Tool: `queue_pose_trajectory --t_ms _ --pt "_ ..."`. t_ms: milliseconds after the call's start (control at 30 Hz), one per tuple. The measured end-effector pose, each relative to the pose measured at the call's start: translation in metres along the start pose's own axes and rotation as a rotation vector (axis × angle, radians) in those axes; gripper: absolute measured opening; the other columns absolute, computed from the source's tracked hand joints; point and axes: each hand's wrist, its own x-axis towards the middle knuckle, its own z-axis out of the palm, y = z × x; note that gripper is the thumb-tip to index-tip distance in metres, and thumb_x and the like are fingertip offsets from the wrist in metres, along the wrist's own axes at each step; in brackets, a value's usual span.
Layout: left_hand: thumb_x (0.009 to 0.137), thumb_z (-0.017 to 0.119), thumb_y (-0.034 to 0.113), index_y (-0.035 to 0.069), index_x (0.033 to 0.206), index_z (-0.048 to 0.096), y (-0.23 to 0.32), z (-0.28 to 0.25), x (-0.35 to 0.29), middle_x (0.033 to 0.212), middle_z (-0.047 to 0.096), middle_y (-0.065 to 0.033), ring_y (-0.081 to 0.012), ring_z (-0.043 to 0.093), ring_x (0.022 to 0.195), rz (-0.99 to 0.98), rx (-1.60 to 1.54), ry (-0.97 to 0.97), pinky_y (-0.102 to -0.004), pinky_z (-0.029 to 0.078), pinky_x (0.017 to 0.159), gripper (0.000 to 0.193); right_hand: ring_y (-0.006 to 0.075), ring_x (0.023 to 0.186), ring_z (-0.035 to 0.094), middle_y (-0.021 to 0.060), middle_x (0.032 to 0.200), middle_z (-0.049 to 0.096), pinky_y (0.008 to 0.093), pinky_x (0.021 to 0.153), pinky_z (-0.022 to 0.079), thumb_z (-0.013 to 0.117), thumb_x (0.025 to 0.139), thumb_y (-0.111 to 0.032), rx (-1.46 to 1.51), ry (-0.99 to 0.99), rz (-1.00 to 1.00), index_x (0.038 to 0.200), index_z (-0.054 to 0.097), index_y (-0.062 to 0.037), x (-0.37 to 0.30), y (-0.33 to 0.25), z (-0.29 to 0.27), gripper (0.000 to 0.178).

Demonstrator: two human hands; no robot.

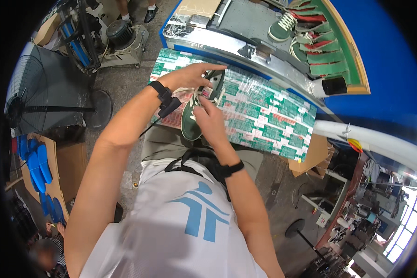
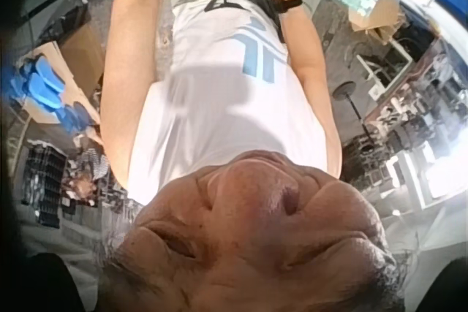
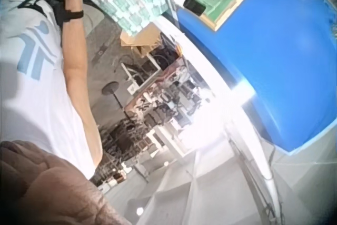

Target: The recorder is inspecting and cleaning green sneakers at a quality control station in a shoe manufacturing facility.

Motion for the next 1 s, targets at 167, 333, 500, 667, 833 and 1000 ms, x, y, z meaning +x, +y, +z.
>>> queue_pose_trajectory --t_ms 167,333,500,667,833,1000 --pt "0.099 0.074 -0.003 0.032 0.170 0.049 -0.007 0.005 0.004 0.161 0.062 -0.0132 -0.0193 0.072 0.098 0.077 0.064 0.066 -0.0325 0.062 0.073 0.084 0.0383 0.094 0.074 0.0196 0.100 0.073 0.0453 0.086 0.058 0.080 0.085 -0.029 -0.403 -0.358 -0.223 0.146 0.063 0.0022 -0.034 -0.003 0.044 0.070" --pt "0.099 0.075 -0.001 0.036 0.171 0.045 -0.012 0.006 0.009 0.165 0.058 -0.0127 -0.0233 0.074 0.109 0.039 0.159 0.086 -0.0354 0.064 0.083 0.087 0.0395 0.093 0.071 0.0195 0.099 0.070 0.0491 0.085 0.057 0.082 0.085 -0.031 -0.436 -0.407 -0.401 0.144 0.061 0.0032 -0.064 0.000 0.027 0.072" --pt "0.092 0.082 0.052 0.001 0.174 0.028 -0.004 0.027 0.025 0.139 0.071 -0.0322 -0.0419 0.072 0.127 -0.109 0.300 0.257 -0.0462 0.057 0.106 0.111 0.0400 0.094 0.069 0.0190 0.100 0.068 0.0514 0.083 0.056 0.081 0.085 -0.027 -0.595 0.060 -0.391 0.140 0.061 0.0022 -0.044 0.010 -0.016 0.066" --pt "0.091 0.081 0.044 0.002 0.165 0.040 -0.008 0.048 0.044 0.125 0.075 -0.0296 -0.0467 0.073 0.116 -0.169 0.468 0.358 -0.0509 0.057 0.100 0.095 0.0449 0.095 0.069 0.0232 0.102 0.068 0.0530 0.082 0.056 0.083 0.083 -0.027 -0.846 0.064 -0.463 0.127 0.060 0.0056 -0.041 0.011 -0.027 0.059" --pt "0.091 0.078 0.039 0.010 0.157 0.051 -0.025 0.047 0.049 0.121 0.075 -0.0286 -0.0452 0.074 0.113 -0.095 0.352 0.403 -0.0504 0.057 0.097 0.077 0.0416 0.095 0.067 0.0211 0.102 0.066 0.0490 0.083 0.055 0.082 0.082 -0.024 -0.867 -0.095 -0.323 0.160 0.046 0.0080 -0.124 -0.003 -0.053 0.092" --pt "0.094 0.077 0.042 0.014 0.155 0.054 -0.033 0.056 0.051 0.126 0.074 -0.0267 -0.0442 0.073 0.116 -0.007 0.390 0.489 -0.0496 0.057 0.099 0.071 0.0394 0.096 0.069 0.0211 0.104 0.066 0.0472 0.083 0.057 0.084 0.080 -0.024 -0.795 -0.080 -0.282 0.159 0.047 0.0089 -0.129 0.006 -0.058 0.093"
